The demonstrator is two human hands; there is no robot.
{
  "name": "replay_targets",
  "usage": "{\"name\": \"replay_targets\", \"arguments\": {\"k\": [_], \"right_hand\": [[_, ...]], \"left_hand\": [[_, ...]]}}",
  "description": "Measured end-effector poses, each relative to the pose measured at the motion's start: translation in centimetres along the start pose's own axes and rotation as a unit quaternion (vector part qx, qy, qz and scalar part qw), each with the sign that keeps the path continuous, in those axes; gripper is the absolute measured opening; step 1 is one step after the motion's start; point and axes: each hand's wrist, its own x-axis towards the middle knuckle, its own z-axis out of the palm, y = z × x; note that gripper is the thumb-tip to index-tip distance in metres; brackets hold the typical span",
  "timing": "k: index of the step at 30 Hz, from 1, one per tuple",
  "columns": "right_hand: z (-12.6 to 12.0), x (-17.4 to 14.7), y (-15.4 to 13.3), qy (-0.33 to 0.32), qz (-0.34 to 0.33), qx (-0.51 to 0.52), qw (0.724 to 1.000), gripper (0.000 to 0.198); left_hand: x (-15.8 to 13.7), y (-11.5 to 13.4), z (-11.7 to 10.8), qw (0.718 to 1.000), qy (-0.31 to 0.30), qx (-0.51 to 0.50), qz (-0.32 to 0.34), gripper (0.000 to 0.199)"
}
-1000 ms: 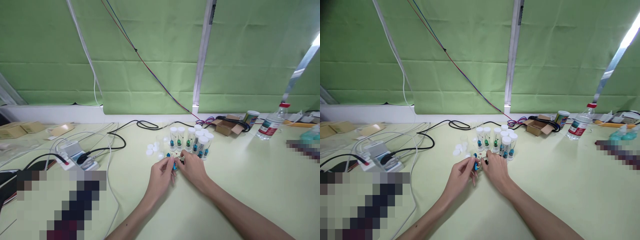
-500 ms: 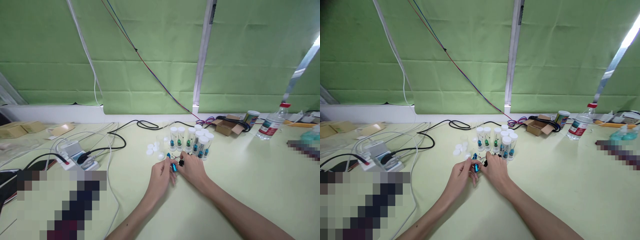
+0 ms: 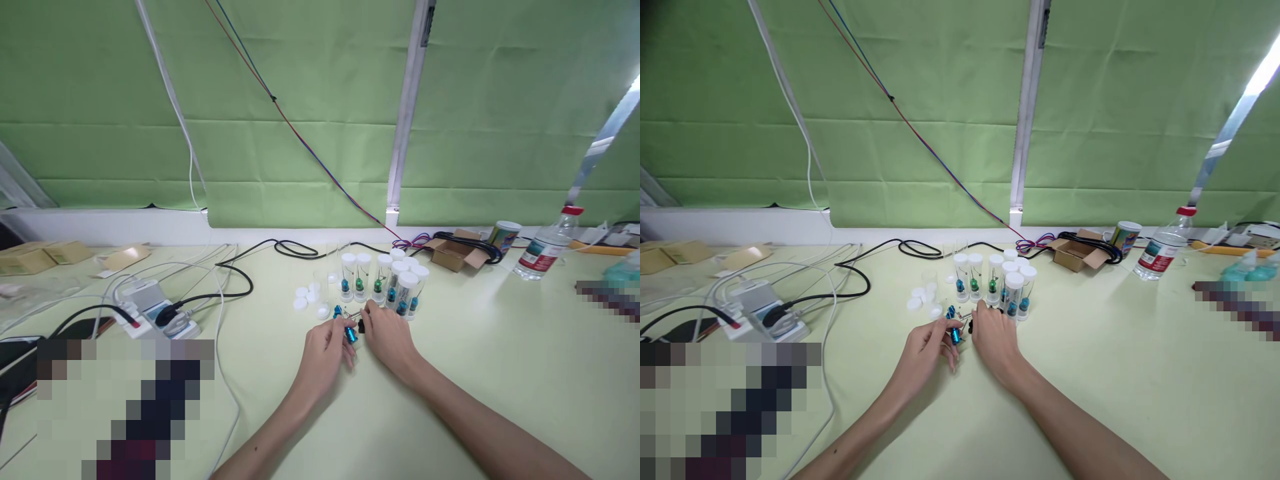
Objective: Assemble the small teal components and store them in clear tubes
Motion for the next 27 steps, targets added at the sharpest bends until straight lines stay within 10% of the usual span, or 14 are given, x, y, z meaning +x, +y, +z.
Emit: {"name": "replay_targets", "arguments": {"k": [16, 27], "right_hand": [[0.34, 0.22, 0.42, -0.015, -0.011, 0.009, 1.0, 0.019], [0.79, 0.18, 0.36, 0.096, -0.093, 0.18, 0.975, 0.015]], "left_hand": [[-0.29, 0.33, 0.43, 0.999, -0.012, 0.022, 0.019, 0.039], [0.3, 0.0, 0.07, 1.0, -0.005, -0.01, -0.026, 0.032]]}}
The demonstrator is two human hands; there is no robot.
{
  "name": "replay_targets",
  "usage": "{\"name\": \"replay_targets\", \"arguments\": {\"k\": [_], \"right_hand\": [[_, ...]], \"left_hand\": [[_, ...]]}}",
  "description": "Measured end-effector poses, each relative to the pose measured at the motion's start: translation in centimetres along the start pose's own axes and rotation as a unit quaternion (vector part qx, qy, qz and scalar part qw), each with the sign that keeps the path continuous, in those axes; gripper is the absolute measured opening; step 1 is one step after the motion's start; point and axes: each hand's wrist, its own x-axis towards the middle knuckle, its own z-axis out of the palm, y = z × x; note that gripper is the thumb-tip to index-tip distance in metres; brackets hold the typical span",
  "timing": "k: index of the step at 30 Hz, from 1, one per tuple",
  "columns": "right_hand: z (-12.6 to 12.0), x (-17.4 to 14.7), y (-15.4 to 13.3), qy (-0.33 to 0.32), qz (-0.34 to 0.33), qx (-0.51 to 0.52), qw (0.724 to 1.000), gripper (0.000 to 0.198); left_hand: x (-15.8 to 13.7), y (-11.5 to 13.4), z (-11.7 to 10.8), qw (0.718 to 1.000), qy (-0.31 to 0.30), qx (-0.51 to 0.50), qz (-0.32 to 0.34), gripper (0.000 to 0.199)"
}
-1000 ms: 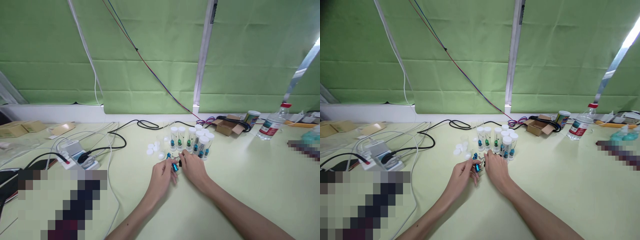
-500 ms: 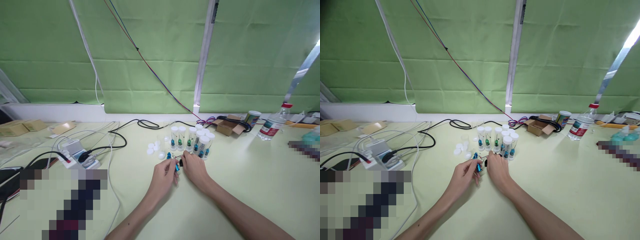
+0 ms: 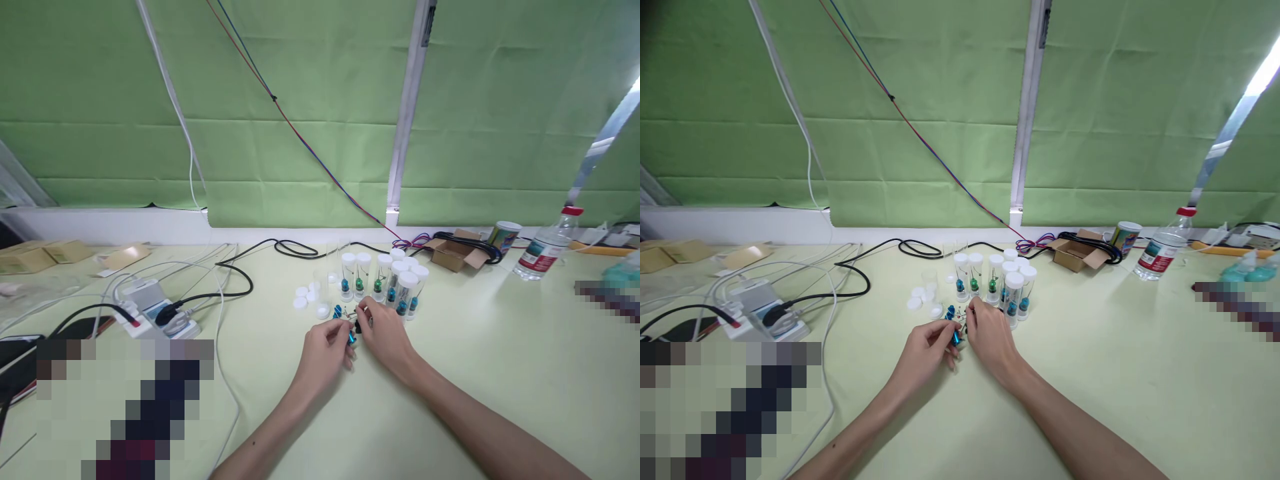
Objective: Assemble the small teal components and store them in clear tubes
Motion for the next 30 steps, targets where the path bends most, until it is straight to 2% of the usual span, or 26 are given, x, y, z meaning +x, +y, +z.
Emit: {"name": "replay_targets", "arguments": {"k": [5, 13, 22, 30], "right_hand": [[0.2, -0.23, -0.19, 0.017, -0.029, 0.081, 0.996, 0.009], [-0.02, -0.23, -0.45, 0.038, -0.033, 0.134, 0.99, 0.013], [0.26, -0.16, -0.19, 0.017, -0.029, 0.174, 0.984, 0.02], [-0.17, -0.24, -0.71, 0.01, -0.028, 0.174, 0.984, 0.019]], "left_hand": [[0.5, -0.46, -0.15, 0.998, -0.001, -0.053, -0.041, 0.028], [0.5, 0.28, -0.16, 0.985, 0.032, -0.137, -0.096, 0.02], [0.92, 0.05, -0.55, 0.979, 0.067, -0.166, -0.102, 0.022], [0.79, 0.28, -0.52, 0.978, 0.071, -0.174, -0.096, 0.023]]}}
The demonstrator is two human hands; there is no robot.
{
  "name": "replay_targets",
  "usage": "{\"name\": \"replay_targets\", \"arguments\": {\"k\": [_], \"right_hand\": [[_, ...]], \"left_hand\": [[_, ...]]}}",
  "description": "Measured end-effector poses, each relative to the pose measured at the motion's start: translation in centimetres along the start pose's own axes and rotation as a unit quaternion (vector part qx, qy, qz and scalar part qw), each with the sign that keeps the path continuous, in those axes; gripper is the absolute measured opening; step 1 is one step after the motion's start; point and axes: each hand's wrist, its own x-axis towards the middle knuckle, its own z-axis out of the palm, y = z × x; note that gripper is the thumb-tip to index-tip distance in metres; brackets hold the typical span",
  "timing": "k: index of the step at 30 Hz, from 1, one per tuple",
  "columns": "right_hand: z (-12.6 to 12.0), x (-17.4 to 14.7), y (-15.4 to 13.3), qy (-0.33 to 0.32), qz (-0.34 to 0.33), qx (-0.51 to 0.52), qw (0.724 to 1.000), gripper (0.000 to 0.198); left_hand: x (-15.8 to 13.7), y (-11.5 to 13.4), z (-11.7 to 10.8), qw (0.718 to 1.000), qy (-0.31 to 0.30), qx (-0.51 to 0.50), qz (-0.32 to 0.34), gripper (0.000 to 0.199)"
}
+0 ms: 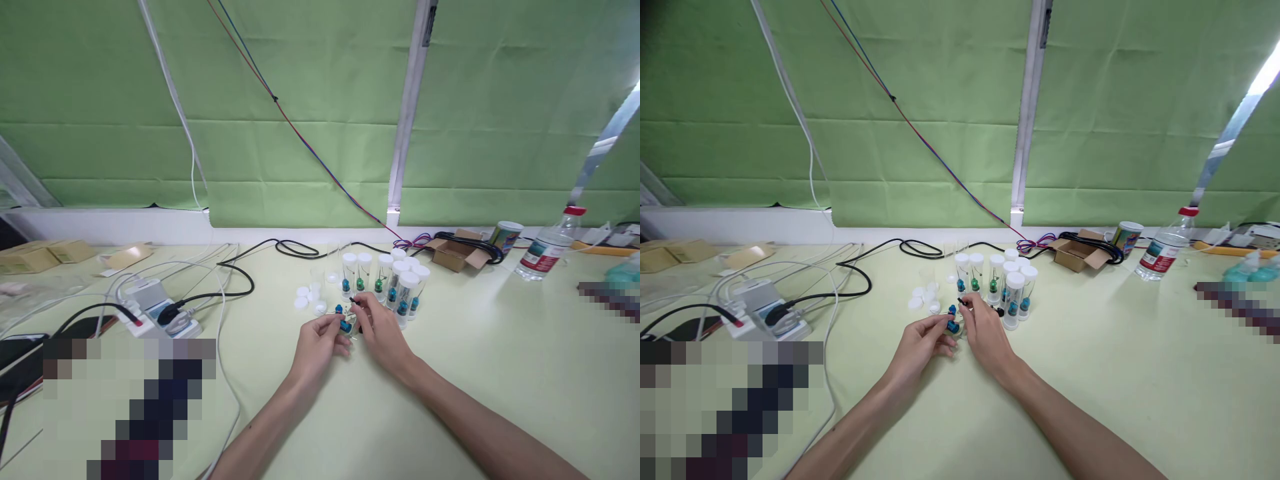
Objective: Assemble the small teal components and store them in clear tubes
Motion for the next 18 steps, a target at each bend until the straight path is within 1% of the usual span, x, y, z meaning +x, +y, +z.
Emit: {"name": "replay_targets", "arguments": {"k": [3, 6, 12, 18], "right_hand": [[-0.05, 0.0, -0.06, 0.001, -0.01, -0.006, 1.0, 0.018], [0.02, -0.07, 0.09, -0.009, -0.021, 0.005, 1.0, 0.019], [0.23, -0.21, 0.16, -0.03, -0.049, 0.04, 0.998, 0.014], [0.11, -0.33, -0.2, -0.05, -0.057, 0.058, 0.995, 0.015]], "left_hand": [[-0.05, -0.02, -0.13, 0.999, 0.006, 0.014, 0.038, 0.027], [-0.09, 0.03, -0.31, 0.997, 0.026, 0.018, 0.075, 0.03], [0.12, -0.12, -0.66, 0.99, 0.066, 0.003, 0.123, 0.031], [0.03, -0.16, -0.57, 0.989, 0.069, -0.025, 0.13, 0.028]]}}
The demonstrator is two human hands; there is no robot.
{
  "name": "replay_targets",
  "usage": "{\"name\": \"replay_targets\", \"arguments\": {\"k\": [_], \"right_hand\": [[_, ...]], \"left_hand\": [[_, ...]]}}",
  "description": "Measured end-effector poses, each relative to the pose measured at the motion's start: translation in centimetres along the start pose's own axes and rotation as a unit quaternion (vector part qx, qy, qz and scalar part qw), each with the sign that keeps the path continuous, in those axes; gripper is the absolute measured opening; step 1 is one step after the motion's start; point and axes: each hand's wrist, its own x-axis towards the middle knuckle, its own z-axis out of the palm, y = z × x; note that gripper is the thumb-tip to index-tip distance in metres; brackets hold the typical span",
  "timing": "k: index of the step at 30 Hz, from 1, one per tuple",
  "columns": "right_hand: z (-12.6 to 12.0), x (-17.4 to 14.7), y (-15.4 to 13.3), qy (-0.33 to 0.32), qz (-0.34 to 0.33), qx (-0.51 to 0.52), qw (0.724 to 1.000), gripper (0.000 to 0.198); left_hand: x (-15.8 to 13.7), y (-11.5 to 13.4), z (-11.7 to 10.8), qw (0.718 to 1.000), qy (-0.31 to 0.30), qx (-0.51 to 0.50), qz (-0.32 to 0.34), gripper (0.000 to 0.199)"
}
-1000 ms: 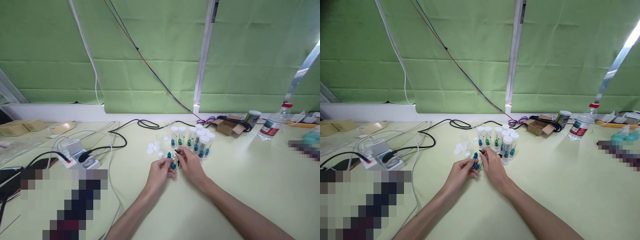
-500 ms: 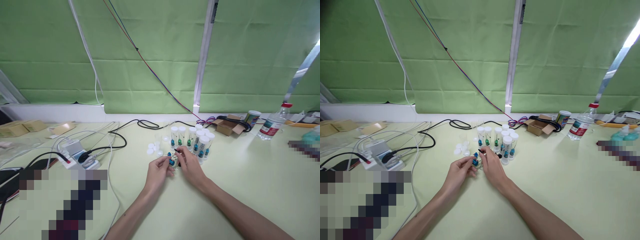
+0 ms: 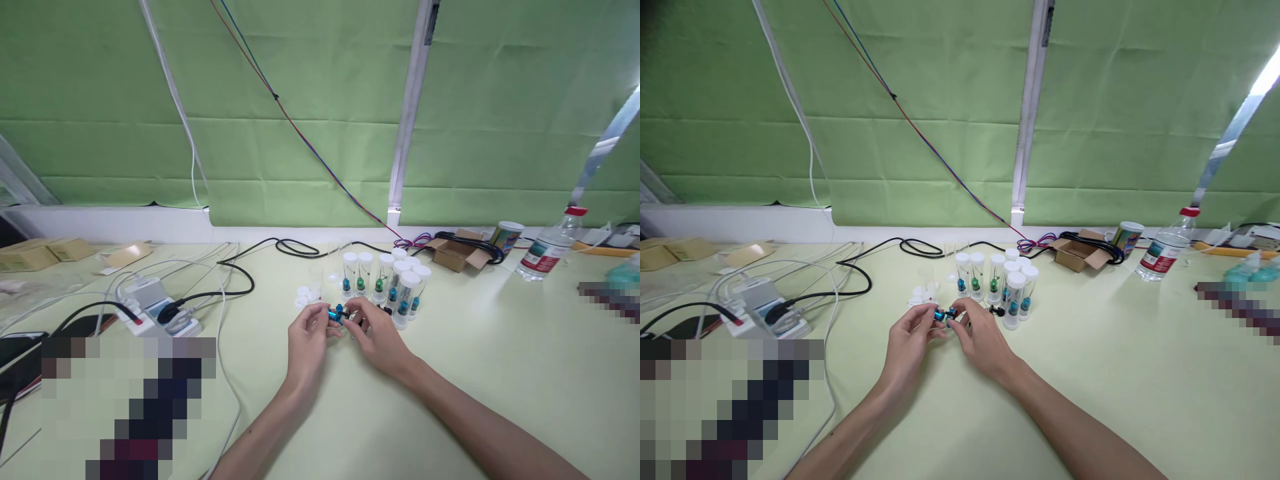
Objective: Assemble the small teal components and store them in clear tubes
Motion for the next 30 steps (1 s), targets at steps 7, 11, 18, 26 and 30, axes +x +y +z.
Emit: {"name": "replay_targets", "arguments": {"k": [7, 11, 18, 26, 30], "right_hand": [[0.03, -0.16, 0.05, -0.003, -0.013, -0.009, 1.0, 0.015], [0.03, -0.16, -0.06, 0.004, -0.023, -0.001, 1.0, 0.014], [0.04, -0.15, -0.07, 0.004, -0.022, 0.014, 1.0, 0.016], [0.06, -0.27, 0.04, 0.0, -0.031, 0.013, 0.999, 0.017], [0.12, -0.24, 0.29, 0.004, -0.038, 0.02, 0.999, 0.017]], "left_hand": [[-0.16, 0.24, 0.15, 1.0, -0.011, -0.009, 0.001, 0.027], [-0.26, 0.38, 0.2, 1.0, -0.014, -0.011, 0.007, 0.026], [-0.46, 0.68, 0.25, 0.999, -0.003, 0.001, 0.035, 0.024], [-0.44, 0.72, 0.25, 0.999, -0.004, 0.012, 0.05, 0.021], [-0.46, 0.85, 0.3, 0.999, 0.002, 0.0, 0.044, 0.023]]}}
